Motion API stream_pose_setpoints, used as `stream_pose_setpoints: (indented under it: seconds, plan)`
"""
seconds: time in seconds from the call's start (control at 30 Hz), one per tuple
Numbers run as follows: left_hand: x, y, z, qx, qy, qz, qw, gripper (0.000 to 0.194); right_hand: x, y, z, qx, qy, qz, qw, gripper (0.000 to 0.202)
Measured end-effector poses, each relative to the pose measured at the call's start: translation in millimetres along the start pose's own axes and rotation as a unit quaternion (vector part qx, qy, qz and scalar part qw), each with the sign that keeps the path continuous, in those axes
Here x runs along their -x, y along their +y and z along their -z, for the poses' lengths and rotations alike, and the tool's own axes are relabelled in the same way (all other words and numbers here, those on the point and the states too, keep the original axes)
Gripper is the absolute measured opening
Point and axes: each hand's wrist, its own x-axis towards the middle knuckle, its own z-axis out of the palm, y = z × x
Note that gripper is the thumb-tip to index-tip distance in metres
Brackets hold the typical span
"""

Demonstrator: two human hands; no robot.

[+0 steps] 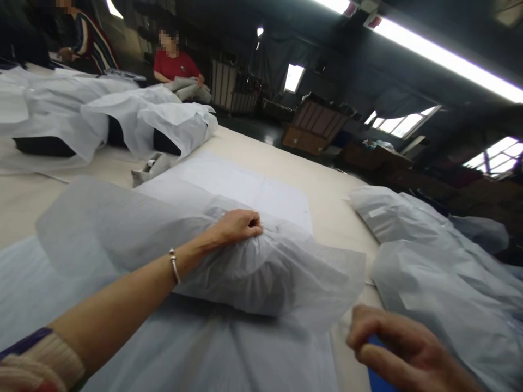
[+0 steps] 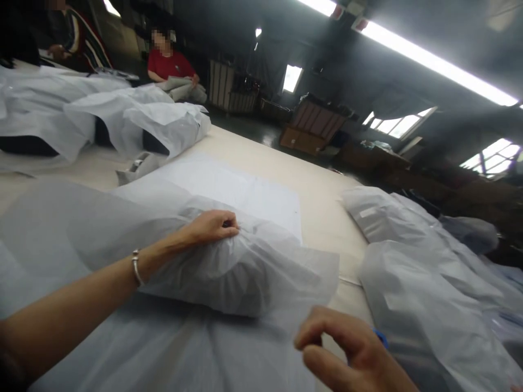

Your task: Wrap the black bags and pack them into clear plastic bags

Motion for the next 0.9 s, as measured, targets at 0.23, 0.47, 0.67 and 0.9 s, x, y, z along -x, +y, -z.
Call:
stream_pose_setpoints:
  seconds: [0.23, 0.47, 0.67, 0.9]
  plan:
    - [3.7, 2.6, -1.1, -0.005, 0.013, -0.013, 1.000, 0.011, -194.8, -109.2, -11.5, 0.229, -0.227, 0.043, 0.946, 0.015]
    - [4.5, 0.2, -8.6, -0.002, 0.003, -0.014, 1.000, 0.017, -264.4, -106.5, -30.0, 0.451, -0.292, 0.026, 0.843, 0.016]
    - [4.2, -1.5, -9.7, -0.021, 0.011, -0.009, 1.000, 0.015, -283.7, -53.3, -16.9, 0.402, -0.206, 0.077, 0.889, 0.080]
    - [1.7, -3.2, -2.5, -0.016, -0.020, 0.012, 1.000, 0.010, -222.0, 20.3, 2.6, -0.053, 0.118, 0.029, 0.991, 0.065]
